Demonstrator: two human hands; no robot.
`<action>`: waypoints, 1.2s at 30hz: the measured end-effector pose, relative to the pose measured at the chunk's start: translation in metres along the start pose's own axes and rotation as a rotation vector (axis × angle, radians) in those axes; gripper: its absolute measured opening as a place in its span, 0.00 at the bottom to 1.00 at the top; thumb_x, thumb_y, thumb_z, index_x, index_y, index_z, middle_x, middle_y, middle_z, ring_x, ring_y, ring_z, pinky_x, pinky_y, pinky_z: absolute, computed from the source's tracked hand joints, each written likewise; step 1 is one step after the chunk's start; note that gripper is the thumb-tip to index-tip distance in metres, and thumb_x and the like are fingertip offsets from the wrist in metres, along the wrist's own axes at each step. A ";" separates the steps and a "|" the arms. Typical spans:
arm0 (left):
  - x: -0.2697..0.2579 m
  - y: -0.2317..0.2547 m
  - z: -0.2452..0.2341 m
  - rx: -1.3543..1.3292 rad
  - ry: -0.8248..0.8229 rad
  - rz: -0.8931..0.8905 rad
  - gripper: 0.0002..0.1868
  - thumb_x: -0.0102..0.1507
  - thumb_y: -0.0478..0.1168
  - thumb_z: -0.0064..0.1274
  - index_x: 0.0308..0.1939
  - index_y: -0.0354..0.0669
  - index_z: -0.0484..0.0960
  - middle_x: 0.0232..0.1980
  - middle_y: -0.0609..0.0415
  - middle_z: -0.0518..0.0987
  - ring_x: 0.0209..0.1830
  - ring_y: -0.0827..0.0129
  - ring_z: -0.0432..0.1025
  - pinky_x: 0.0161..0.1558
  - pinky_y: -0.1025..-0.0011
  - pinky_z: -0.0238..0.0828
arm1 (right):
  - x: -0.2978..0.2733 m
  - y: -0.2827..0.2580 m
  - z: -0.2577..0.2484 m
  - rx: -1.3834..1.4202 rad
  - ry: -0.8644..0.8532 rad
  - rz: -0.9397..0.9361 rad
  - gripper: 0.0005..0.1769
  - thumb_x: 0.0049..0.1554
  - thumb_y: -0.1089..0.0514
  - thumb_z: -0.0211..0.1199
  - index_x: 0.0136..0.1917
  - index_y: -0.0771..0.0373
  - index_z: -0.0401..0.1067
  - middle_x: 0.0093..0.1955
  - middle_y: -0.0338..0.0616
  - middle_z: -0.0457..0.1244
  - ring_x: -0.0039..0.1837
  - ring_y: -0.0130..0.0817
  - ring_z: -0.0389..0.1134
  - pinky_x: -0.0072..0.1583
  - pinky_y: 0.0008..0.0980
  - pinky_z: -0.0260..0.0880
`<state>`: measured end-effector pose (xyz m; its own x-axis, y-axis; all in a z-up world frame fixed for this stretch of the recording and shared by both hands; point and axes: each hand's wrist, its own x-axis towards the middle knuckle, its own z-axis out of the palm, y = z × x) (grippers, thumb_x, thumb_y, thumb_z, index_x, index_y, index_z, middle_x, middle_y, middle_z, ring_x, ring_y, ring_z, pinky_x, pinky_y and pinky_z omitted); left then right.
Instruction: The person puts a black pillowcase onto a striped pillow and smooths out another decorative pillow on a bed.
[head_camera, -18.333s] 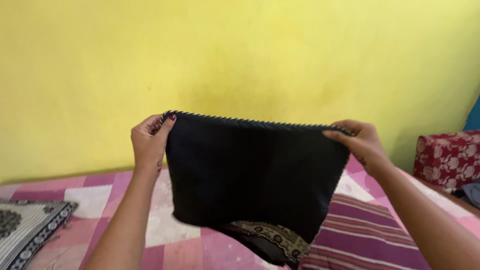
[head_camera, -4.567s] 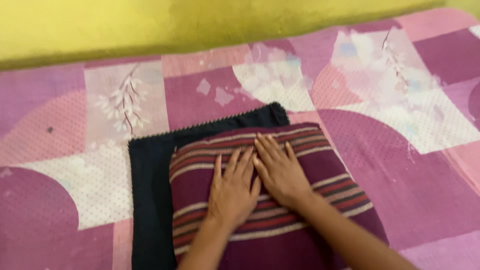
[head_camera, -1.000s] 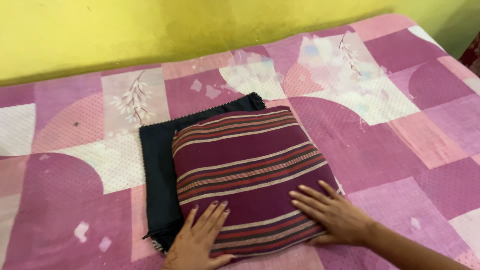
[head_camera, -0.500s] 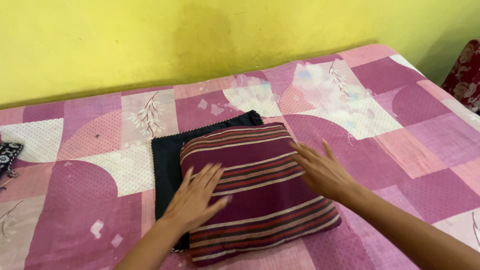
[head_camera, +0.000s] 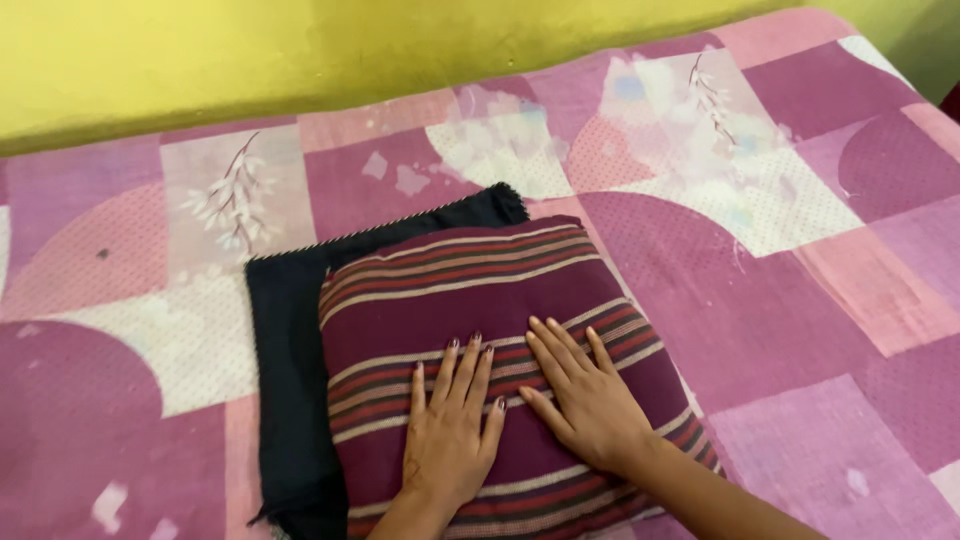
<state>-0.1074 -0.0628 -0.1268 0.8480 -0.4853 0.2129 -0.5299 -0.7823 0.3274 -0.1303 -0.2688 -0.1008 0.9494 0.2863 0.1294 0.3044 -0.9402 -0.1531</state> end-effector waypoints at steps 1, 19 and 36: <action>-0.003 -0.002 0.001 0.003 0.003 0.013 0.35 0.68 0.53 0.39 0.76 0.43 0.57 0.81 0.51 0.53 0.81 0.57 0.44 0.74 0.44 0.32 | -0.001 0.003 0.001 0.011 -0.004 -0.014 0.40 0.66 0.37 0.41 0.80 0.65 0.47 0.84 0.50 0.43 0.85 0.41 0.37 0.79 0.51 0.30; -0.045 -0.112 -0.057 -0.057 -0.354 -0.484 0.45 0.66 0.68 0.31 0.82 0.58 0.38 0.85 0.59 0.38 0.82 0.62 0.42 0.76 0.46 0.38 | -0.069 0.176 -0.003 -0.182 -0.325 0.606 0.51 0.56 0.18 0.26 0.83 0.48 0.38 0.88 0.37 0.26 0.86 0.30 0.24 0.77 0.67 0.23; 0.127 -0.023 -0.061 -0.172 0.435 -0.101 0.35 0.72 0.49 0.38 0.82 0.46 0.50 0.84 0.51 0.53 0.84 0.60 0.47 0.79 0.43 0.37 | 0.146 -0.028 -0.026 0.227 0.651 0.231 0.36 0.72 0.40 0.40 0.84 0.62 0.46 0.89 0.49 0.36 0.90 0.50 0.33 0.82 0.67 0.32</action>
<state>0.0119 -0.0823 -0.0509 0.8329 -0.1726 0.5258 -0.4694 -0.7235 0.5061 -0.0018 -0.2058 -0.0518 0.7744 -0.1495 0.6148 0.1770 -0.8817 -0.4374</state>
